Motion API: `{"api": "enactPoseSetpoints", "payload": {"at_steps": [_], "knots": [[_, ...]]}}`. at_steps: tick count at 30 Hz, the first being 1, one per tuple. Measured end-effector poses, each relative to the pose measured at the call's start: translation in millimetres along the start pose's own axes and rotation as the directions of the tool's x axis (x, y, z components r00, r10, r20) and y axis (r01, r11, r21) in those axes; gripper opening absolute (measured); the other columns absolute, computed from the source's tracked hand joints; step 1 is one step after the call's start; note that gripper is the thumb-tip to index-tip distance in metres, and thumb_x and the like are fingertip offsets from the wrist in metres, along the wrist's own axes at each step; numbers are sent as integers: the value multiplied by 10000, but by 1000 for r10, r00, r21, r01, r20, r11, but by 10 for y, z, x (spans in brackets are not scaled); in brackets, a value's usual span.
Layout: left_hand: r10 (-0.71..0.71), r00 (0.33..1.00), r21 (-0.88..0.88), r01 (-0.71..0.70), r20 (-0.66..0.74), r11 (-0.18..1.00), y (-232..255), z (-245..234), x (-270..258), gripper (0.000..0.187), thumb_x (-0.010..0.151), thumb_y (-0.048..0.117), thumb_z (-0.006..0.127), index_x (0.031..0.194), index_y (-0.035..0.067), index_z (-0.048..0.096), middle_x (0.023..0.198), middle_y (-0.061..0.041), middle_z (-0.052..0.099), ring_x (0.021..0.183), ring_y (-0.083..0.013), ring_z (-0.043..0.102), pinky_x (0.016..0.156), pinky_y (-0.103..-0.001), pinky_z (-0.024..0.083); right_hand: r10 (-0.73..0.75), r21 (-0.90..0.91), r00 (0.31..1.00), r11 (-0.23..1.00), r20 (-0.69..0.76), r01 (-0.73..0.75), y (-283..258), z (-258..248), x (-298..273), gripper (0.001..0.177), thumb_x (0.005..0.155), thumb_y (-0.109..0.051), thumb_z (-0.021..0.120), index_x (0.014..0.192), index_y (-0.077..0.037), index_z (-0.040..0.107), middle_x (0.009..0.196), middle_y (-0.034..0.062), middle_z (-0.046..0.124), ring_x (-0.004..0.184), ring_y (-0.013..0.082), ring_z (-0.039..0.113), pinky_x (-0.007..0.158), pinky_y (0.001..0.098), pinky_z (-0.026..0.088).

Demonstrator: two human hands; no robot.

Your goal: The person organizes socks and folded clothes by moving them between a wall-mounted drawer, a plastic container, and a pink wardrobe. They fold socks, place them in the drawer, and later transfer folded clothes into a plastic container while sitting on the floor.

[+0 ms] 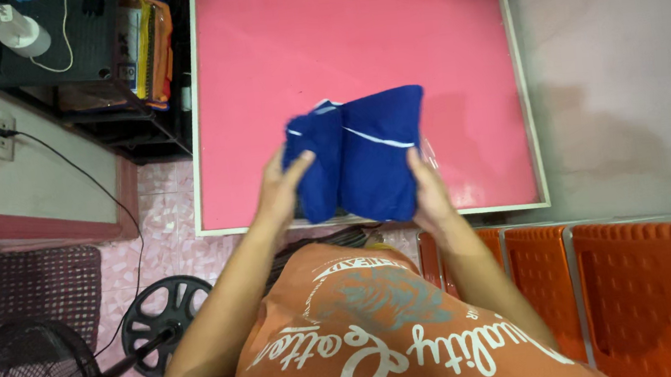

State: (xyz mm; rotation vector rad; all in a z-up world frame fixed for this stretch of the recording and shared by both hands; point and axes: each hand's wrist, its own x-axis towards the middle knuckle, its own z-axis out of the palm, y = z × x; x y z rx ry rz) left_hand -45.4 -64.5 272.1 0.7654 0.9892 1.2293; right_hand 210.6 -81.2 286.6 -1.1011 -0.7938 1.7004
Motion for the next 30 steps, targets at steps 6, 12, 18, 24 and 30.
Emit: {"api": "enactPoseSetpoints", "payload": {"at_steps": [6,12,18,24,30], "knots": [[35,998,-202,-24,53,979,171,-323,-116,639,937,272,732,1432,-67,512,1326,-214,629,1212,-280,623,1063,-412,509,16,165,997,986,76,-29,-53,-199,-93,678,1073,-494,395,1531,6,398,1483,193,535,1333,294,570,1126,457,478],[80,963,404,-182,257,896,-227,184,-311,982,834,346,792,1565,-41,262,1449,-242,527,1347,-302,520,1135,-416,412,-10,-224,969,972,247,67,494,306,32,726,1081,-554,292,1597,-43,282,1609,198,368,1481,340,335,1233,470,274],[-234,969,-128,223,-77,966,-255,-405,-192,774,795,247,756,1430,-93,473,1222,-258,637,1074,-351,651,948,-495,546,107,-572,778,739,620,355,306,740,-363,796,1042,-571,114,1651,-70,224,1740,161,43,1598,295,-38,1259,439,12],[-318,947,-586,232,-47,777,-141,-917,-473,633,844,284,614,1384,-34,528,1285,-202,675,1140,-340,688,983,-456,580,91,-462,760,838,644,291,298,743,-344,661,1128,-521,269,1571,-53,415,1627,178,449,1530,314,405,1284,452,304],[100,988,-114,-114,-122,987,167,-668,-467,667,850,56,679,1473,-7,450,1318,-175,623,1176,-290,652,1043,-420,539,-61,-283,961,949,271,140,504,547,-28,609,1111,-458,363,1541,-35,439,1515,169,556,1396,257,545,1186,417,419]]}}
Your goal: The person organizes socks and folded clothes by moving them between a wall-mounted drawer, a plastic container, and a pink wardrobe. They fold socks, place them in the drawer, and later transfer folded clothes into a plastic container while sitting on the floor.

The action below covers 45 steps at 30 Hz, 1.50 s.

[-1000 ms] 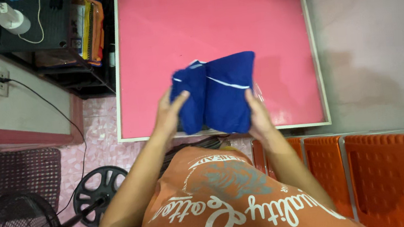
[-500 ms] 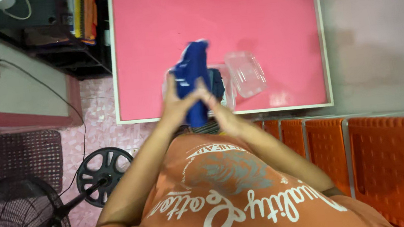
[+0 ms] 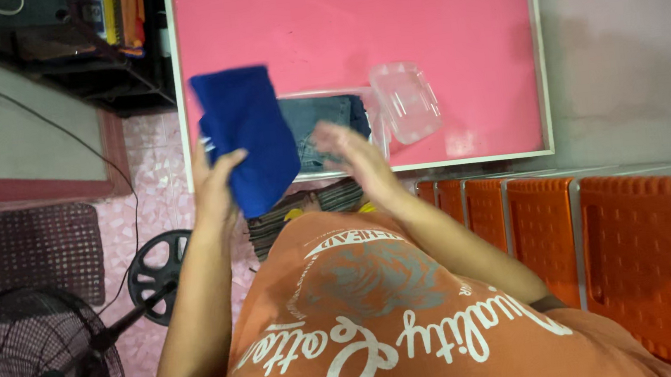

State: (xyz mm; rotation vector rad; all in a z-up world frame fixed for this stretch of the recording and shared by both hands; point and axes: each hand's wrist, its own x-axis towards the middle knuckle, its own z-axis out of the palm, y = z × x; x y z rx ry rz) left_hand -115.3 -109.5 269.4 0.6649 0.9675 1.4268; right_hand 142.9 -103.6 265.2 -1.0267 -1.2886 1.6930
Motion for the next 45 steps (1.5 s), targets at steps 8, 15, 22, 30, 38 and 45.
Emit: {"api": "enactPoseSetpoints", "payload": {"at_steps": [8,15,22,30,38,45], "knots": [[56,787,551,-478,614,684,-323,875,-125,1092,869,103,734,1644,-20,-25,1724,-314,-20,1628,-385,-40,1319,-484,54,-153,216,967,956,-204,197,1,90,54,577,997,-154,680,1503,-15,438,1397,67,579,1261,143,583,1083,315,488],[-171,609,473,-377,774,796,-298,800,-159,896,832,35,720,1614,13,284,1709,-228,232,1592,-328,210,1275,-454,189,134,358,938,934,-320,-11,11,-257,-259,333,961,-90,717,1265,18,636,1149,83,699,1020,173,682,894,333,569],[-205,830,597,-180,519,782,-295,719,-138,483,908,61,690,1383,45,602,1342,-111,691,1234,-204,652,1041,-347,503,32,44,883,999,-469,-12,762,-757,-496,380,891,-39,741,1256,9,646,1121,54,731,994,145,682,893,316,567],[-258,872,650,-87,416,755,-476,572,-223,384,944,46,669,1327,25,646,1207,-110,737,1136,-167,706,997,-304,545,-59,-599,808,703,-586,-383,1590,-1711,-381,515,824,-94,745,1323,-101,621,1077,181,746,1012,302,726,874,403,558],[-251,881,705,-121,401,699,-400,535,-318,377,934,26,655,1311,12,638,1193,-114,742,1110,-161,710,966,-300,542,132,-428,757,757,-641,-494,2307,-1637,-16,539,795,-155,700,1325,-155,604,1056,171,751,962,355,756,847,434,588],[-244,889,686,-101,388,721,-374,494,-264,369,945,14,653,1314,8,630,1248,-124,723,1130,-171,697,1004,-320,547,-34,-496,698,729,-715,-472,2252,-1927,-30,516,820,-102,778,1314,-96,629,1073,185,745,1004,333,721,881,424,555]]}}
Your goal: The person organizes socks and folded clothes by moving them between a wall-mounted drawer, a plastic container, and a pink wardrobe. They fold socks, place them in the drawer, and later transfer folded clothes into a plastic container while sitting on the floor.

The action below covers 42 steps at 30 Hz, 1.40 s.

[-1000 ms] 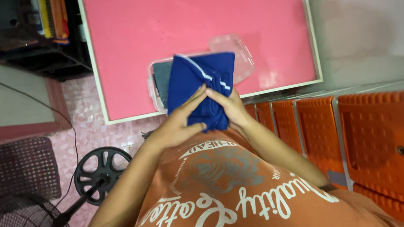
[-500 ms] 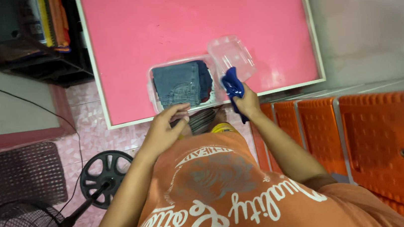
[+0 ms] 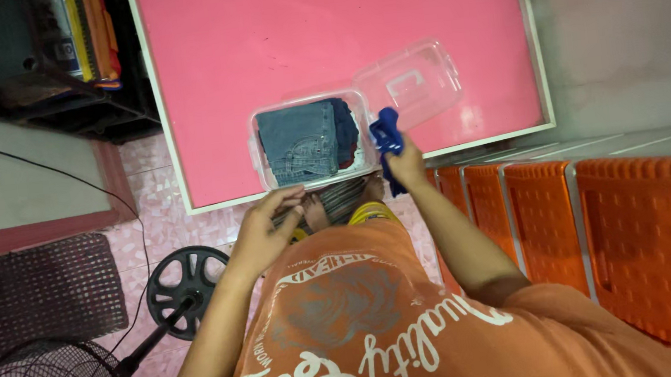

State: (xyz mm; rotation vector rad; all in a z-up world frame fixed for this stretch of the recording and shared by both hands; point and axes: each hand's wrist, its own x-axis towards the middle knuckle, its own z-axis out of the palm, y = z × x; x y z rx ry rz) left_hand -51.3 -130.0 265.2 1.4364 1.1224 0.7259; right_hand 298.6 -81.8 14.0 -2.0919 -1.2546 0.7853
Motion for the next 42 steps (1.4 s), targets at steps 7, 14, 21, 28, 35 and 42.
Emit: {"api": "enactPoseSetpoints", "payload": {"at_steps": [7,14,21,28,35,42], "knots": [[-18,1000,-80,18,1,997,36,-52,226,353,964,42,630,1317,20,631,1258,-106,709,1141,-168,680,983,-314,562,29,581,972,806,-234,115,15,-672,336,466,850,-12,787,1294,-11,648,1162,119,741,1052,292,710,930,381,572],[115,993,-50,-114,19,992,-25,46,372,358,950,87,654,1301,19,649,1240,-120,731,1131,-179,698,995,-334,546,216,970,972,202,91,-136,-204,-907,495,704,837,-121,753,1463,-61,436,1364,173,587,1189,331,638,980,512,558],[-24,999,13,24,-23,1000,-331,194,393,319,945,126,672,1256,55,671,1183,-97,743,1086,-186,710,906,-332,554,-350,291,935,902,58,319,-556,-244,-281,836,902,-185,754,1620,-57,344,1672,237,387,1553,344,353,1271,425,278],[153,988,246,-143,-20,959,-734,239,534,304,915,155,670,1191,29,691,1154,-175,727,1098,-335,695,962,-413,526,-678,93,683,725,270,683,-1977,-501,-986,846,875,-182,806,1598,-100,374,1657,288,274,1537,463,295,1245,511,279],[90,993,517,-38,-77,855,-1402,262,1262,287,890,193,680,1118,20,701,1145,-223,709,1090,-402,658,961,-477,517,-645,69,691,745,328,663,-2210,-931,-1017,820,869,-133,810,1584,-111,411,1673,240,290,1550,427,316,1252,502,304],[1,1000,810,-20,25,586,-2356,349,2393,408,808,221,709,1145,-7,679,1217,-228,671,1193,-390,614,982,-494,505,-584,30,729,787,356,616,-2281,-1332,-1091,795,840,-109,814,1548,-96,454,1685,212,265,1557,420,288,1234,490,313]]}}
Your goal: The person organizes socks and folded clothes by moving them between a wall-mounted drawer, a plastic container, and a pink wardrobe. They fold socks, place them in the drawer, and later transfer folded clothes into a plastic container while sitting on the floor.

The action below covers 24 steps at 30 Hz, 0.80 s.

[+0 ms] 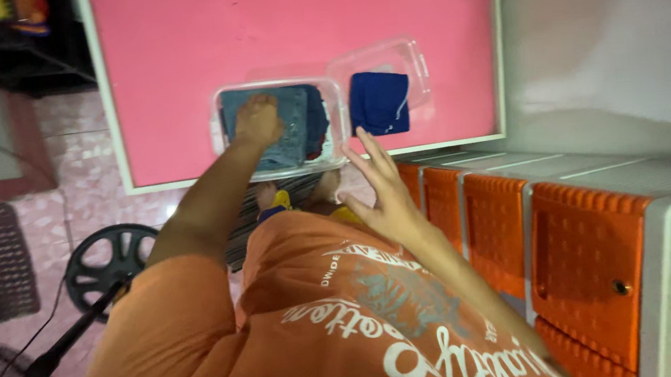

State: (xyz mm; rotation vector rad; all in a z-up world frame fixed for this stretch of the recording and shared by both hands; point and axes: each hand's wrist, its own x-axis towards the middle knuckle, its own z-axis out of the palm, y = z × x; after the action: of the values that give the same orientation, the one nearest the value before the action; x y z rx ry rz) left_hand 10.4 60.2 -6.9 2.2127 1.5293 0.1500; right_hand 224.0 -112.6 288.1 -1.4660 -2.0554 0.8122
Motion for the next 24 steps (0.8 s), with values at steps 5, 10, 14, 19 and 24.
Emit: {"api": "enactPoseSetpoints", "payload": {"at_steps": [5,10,14,19,24], "knots": [[-50,986,81,37,159,996,-164,313,333,568,795,252,742,1282,-12,615,1341,-222,570,1297,-370,506,1066,-505,416,167,75,986,983,-15,-166,42,-166,-104,699,870,-131,809,1503,-104,513,1693,195,267,1548,384,339,1226,463,337],[-153,955,271,82,253,959,-173,356,480,625,842,219,719,1410,15,558,1433,-192,517,1370,-347,445,1107,-514,354,242,37,969,970,-53,-240,148,-300,-215,629,871,-127,811,1453,-109,573,1680,191,316,1542,378,356,1234,469,328],[-216,919,307,112,331,945,-115,196,491,597,873,235,715,1414,45,551,1476,-184,490,1416,-342,406,1129,-495,339,256,61,964,966,-79,-251,169,-350,-320,609,859,-100,801,1428,-90,583,1670,193,321,1550,385,332,1238,479,321],[-218,929,333,112,300,936,-136,257,305,531,887,197,689,1388,96,546,1381,-164,585,1345,-311,509,1110,-499,352,280,118,955,956,-101,-268,76,-361,-414,565,866,-77,787,1401,-79,604,1658,186,353,1538,368,357,1227,472,329],[-142,884,201,55,446,978,-64,-58,6,422,913,218,677,1311,77,675,1279,-178,719,1233,-321,676,1066,-474,499,208,153,974,969,-90,-193,58,-318,-402,517,874,-88,779,1368,-73,625,1571,169,495,1469,316,470,1194,435,375]]}}
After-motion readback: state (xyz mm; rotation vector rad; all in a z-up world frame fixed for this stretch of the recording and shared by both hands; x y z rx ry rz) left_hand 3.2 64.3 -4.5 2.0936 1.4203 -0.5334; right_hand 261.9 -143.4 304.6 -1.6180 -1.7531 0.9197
